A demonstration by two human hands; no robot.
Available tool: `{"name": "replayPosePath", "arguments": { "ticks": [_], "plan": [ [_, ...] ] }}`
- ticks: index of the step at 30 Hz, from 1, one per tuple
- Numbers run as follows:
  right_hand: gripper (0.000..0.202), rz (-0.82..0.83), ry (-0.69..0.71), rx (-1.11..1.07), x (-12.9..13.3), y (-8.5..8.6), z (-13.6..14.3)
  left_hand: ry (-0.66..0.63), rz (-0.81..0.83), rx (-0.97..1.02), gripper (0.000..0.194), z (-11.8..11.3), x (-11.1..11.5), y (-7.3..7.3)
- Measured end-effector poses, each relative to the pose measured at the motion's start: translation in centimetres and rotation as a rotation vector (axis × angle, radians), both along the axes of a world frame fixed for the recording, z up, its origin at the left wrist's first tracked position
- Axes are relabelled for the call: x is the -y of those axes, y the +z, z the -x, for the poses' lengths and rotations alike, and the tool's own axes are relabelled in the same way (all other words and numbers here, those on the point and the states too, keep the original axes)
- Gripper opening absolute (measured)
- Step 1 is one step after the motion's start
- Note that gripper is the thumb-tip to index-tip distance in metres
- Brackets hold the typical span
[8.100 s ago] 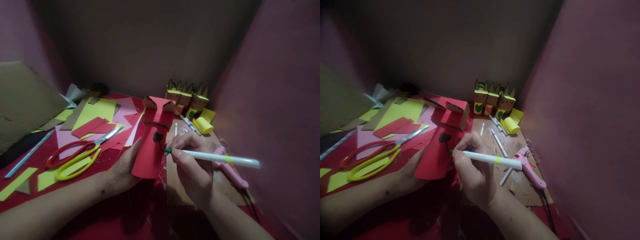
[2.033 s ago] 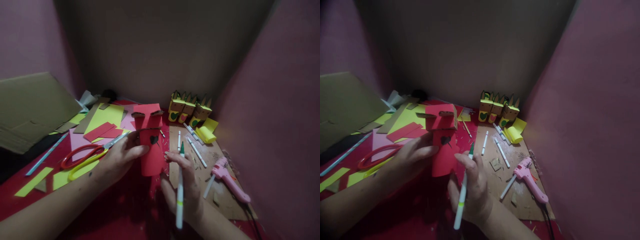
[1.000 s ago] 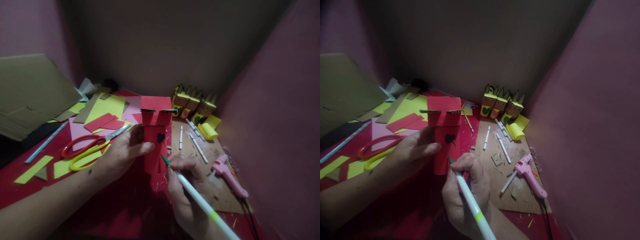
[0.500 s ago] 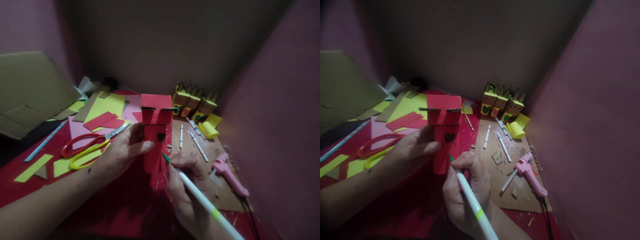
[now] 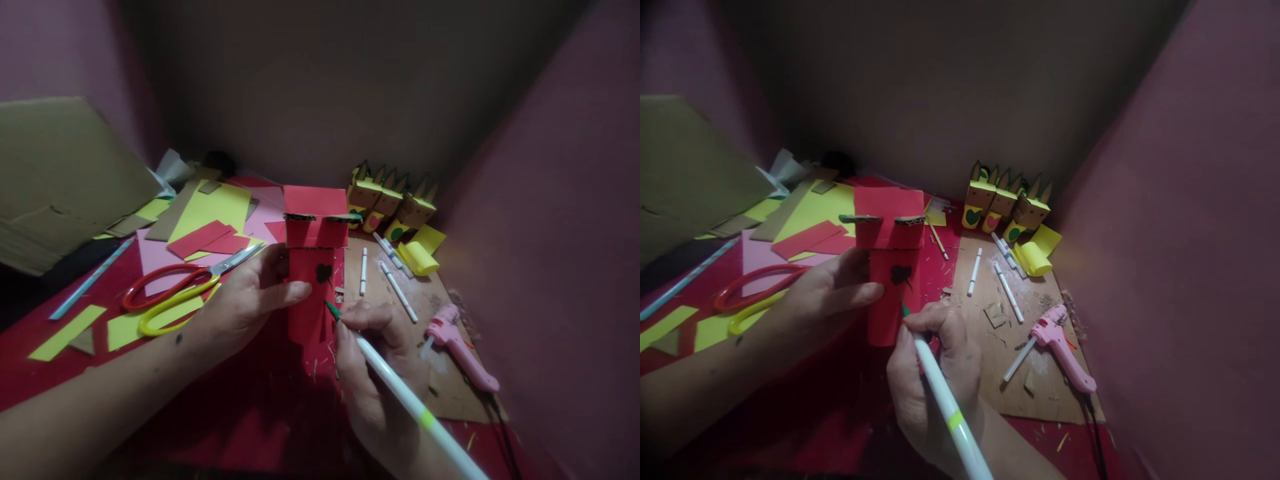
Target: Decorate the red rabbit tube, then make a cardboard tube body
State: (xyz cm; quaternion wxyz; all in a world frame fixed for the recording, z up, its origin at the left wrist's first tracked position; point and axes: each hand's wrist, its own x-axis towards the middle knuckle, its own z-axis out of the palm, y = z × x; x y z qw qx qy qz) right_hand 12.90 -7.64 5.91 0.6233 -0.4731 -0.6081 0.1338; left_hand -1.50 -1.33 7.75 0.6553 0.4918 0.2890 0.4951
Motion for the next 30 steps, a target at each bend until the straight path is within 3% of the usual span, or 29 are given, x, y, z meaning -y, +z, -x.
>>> {"name": "replayPosePath", "arguments": {
  "ticks": [10,19,27,30],
  "plan": [
    [0.019,-0.036,0.068,0.025,0.02,-0.04,0.01,-0.013,-0.005,0.006,0.038,0.14,-0.02,-0.31],
    [0.018,-0.028,0.144,0.041,0.02,-0.76,0.18,0.051,0.008,-0.03,0.037,-0.03,-0.02,-0.12],
    [0.017,0.006,0.199,0.171,0.34,0.0,-0.13,0.036,0.001,-0.024,0.034,0.18,-0.11,-0.51],
    [0.017,-0.001,0.206,0.087,0.33,0.1,-0.1,0.044,0.001,-0.042,0.034,0.17,-0.12,-0.45]
  ]
}}
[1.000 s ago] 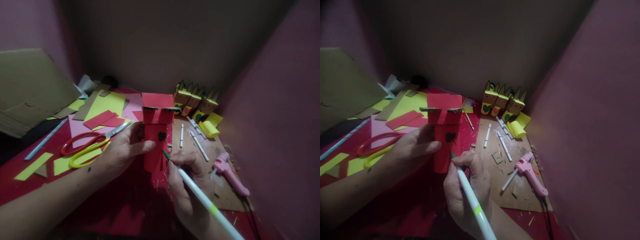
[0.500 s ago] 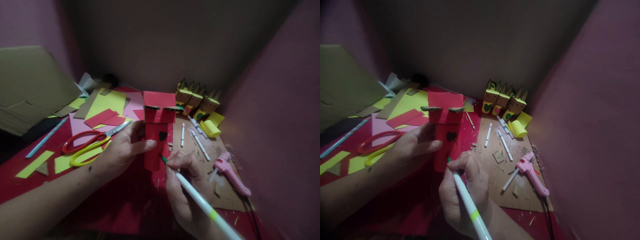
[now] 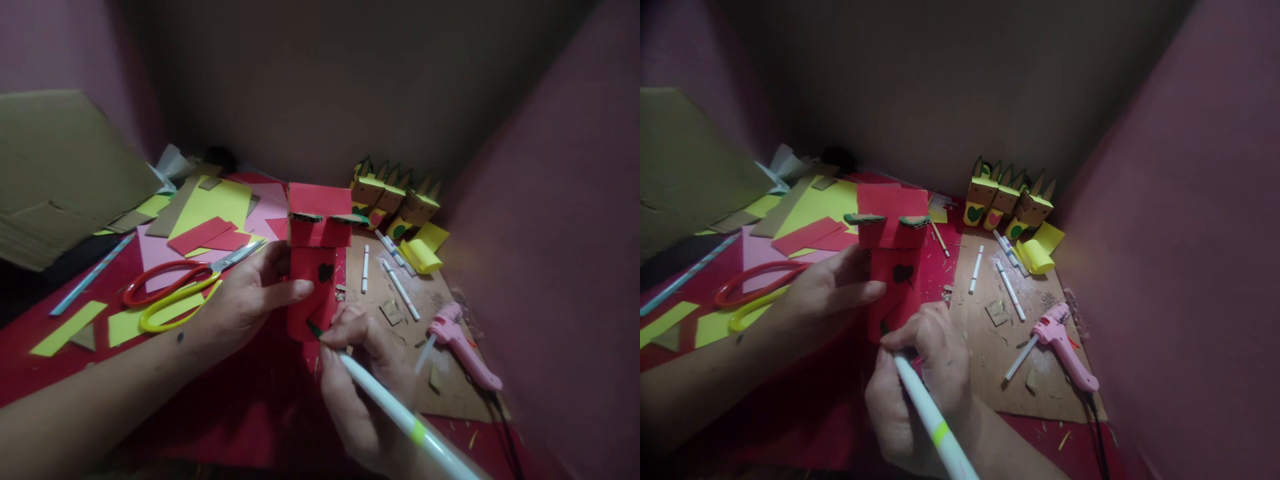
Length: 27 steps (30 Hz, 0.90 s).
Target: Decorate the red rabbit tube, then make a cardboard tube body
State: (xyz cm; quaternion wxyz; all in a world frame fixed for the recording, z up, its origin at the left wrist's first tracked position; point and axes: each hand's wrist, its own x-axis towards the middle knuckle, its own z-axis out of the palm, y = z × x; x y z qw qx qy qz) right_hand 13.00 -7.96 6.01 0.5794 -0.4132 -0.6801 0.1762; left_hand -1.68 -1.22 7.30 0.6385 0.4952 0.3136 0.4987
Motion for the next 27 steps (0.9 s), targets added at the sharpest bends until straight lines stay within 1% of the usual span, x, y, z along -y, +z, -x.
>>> {"name": "replayPosePath", "arguments": {
  "ticks": [2,4,7,12,20,27],
  "plan": [
    [0.018,0.005,0.003,-0.118,-0.03,0.14,-0.02,-0.001,0.003,0.004,0.035,-0.02,0.08,0.1],
    [0.018,0.02,0.003,-0.184,-0.05,0.34,-0.17,-0.014,-0.002,0.006,0.036,-0.05,0.15,0.15],
    [0.016,0.04,-0.021,-0.184,-0.09,0.51,-0.47,-0.031,-0.021,0.002,0.037,-0.1,0.16,0.1],
    [0.015,0.016,-0.123,-0.171,-0.19,0.44,-0.47,-0.024,-0.026,-0.008,0.039,-0.14,0.14,0.05],
    [0.013,0.032,-0.131,-0.163,-0.26,0.56,-0.34,-0.014,-0.03,-0.018,0.043,-0.1,0.08,0.01],
    [0.012,0.039,-0.129,-0.122,-0.23,0.24,-0.48,-0.043,-0.046,0.029,0.038,-0.07,-0.04,-0.34]
  ]
}}
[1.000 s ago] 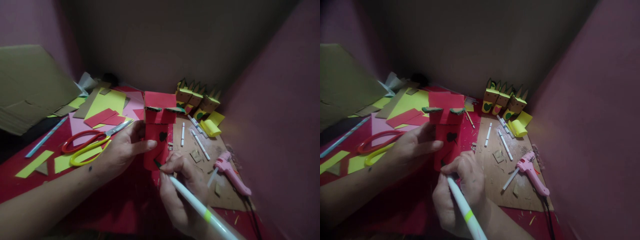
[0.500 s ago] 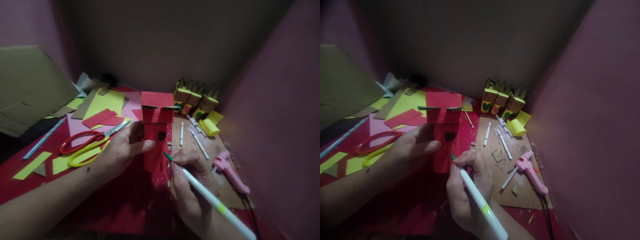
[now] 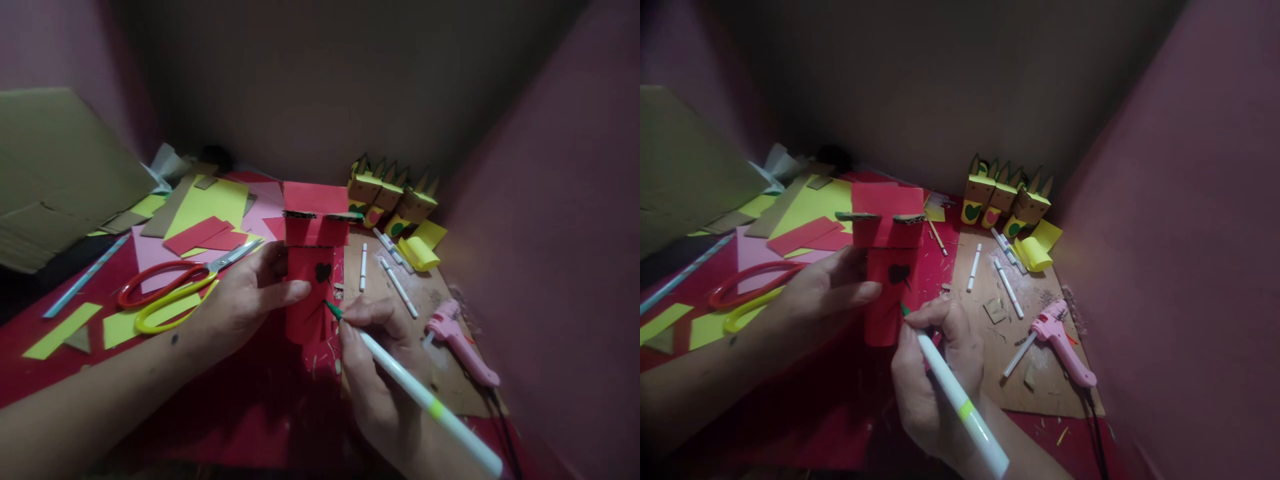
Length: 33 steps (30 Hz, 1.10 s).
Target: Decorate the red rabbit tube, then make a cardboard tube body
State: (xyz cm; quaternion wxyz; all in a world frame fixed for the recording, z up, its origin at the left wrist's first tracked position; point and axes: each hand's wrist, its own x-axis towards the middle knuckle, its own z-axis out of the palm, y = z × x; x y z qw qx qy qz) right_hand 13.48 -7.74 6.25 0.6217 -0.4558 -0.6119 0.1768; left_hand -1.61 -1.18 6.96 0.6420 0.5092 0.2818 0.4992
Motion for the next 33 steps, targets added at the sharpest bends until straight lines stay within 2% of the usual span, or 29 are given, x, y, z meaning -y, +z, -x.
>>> {"name": "replayPosePath", "arguments": {
  "ticks": [10,20,26,33],
  "plan": [
    [0.015,0.05,0.101,-0.036,0.2,-1.0,-0.5,0.02,0.027,0.005,0.039,0.0,0.0,-0.1],
    [0.013,0.109,0.185,-0.019,0.6,-0.7,-1.0,0.03,0.057,0.026,0.04,-0.1,0.0,-0.1],
    [0.013,0.165,0.224,-0.1,0.6,-0.8,-0.9,0.027,0.061,0.022,0.042,-0.1,-0.2,-0.2],
    [0.012,0.166,0.233,-0.073,0.6,-0.7,-1.0,0.038,0.052,0.022,0.042,-0.2,-0.2,-0.2]
  ]
}}
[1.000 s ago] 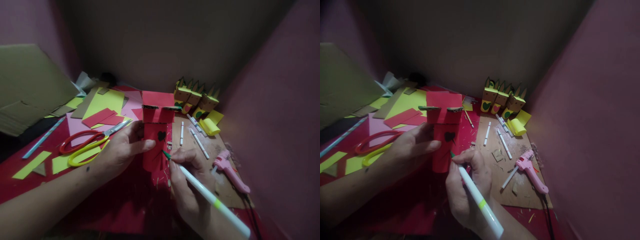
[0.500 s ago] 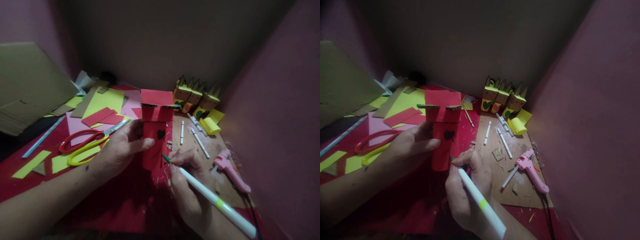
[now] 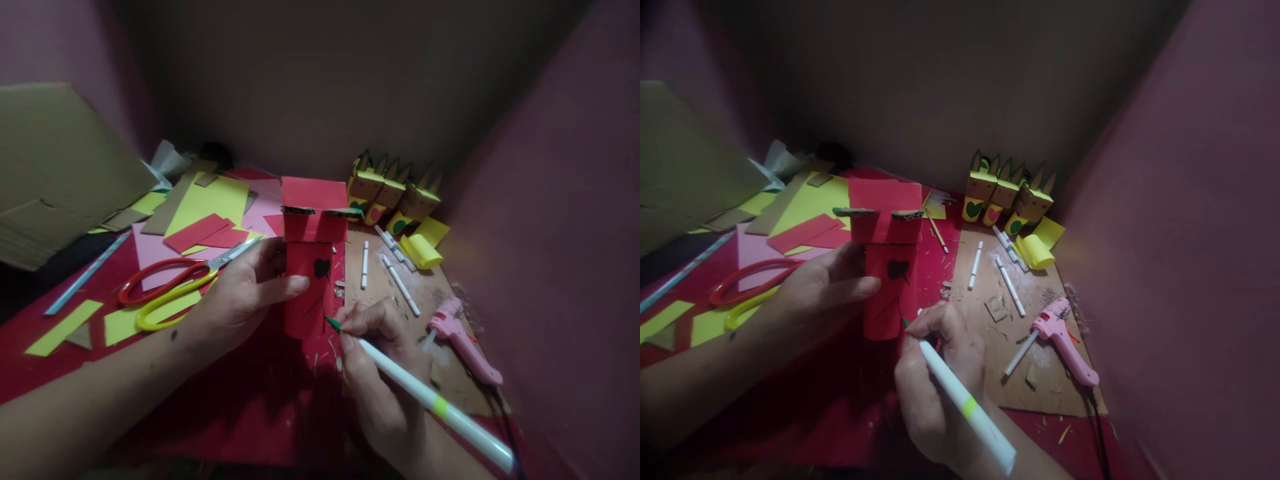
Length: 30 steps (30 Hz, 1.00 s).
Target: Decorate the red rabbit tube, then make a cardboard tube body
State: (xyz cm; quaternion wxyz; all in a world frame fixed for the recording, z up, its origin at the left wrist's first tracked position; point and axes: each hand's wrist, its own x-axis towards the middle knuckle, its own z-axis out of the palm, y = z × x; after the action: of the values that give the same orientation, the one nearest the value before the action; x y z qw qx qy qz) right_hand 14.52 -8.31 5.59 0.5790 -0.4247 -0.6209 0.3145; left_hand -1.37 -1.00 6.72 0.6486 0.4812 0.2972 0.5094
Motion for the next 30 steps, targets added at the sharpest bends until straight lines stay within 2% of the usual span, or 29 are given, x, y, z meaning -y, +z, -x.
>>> {"name": "replayPosePath", "arguments": {
  "ticks": [12,15,19,27,30],
  "plan": [
    [0.01,0.004,-0.024,0.008,0.1,-0.2,0.0,-0.009,0.034,-0.002,0.042,0.1,0.1,0.3],
    [0.008,-0.013,-0.034,-0.055,0.1,-0.3,0.1,-0.018,0.025,-0.002,0.041,0.1,0.1,0.5],
    [0.011,-0.087,-0.073,-0.127,0.1,-0.2,0.5,-0.037,-0.002,0.003,0.034,0.0,0.1,0.6],
    [0.02,-0.31,-0.116,0.039,-0.2,-0.3,1.6,-0.04,-0.006,-0.002,0.033,0.1,0.2,0.5],
    [0.02,-0.32,-0.097,0.075,-0.3,-0.5,1.7,-0.042,-0.014,0.0,0.032,0.1,0.3,0.6]
  ]
}}
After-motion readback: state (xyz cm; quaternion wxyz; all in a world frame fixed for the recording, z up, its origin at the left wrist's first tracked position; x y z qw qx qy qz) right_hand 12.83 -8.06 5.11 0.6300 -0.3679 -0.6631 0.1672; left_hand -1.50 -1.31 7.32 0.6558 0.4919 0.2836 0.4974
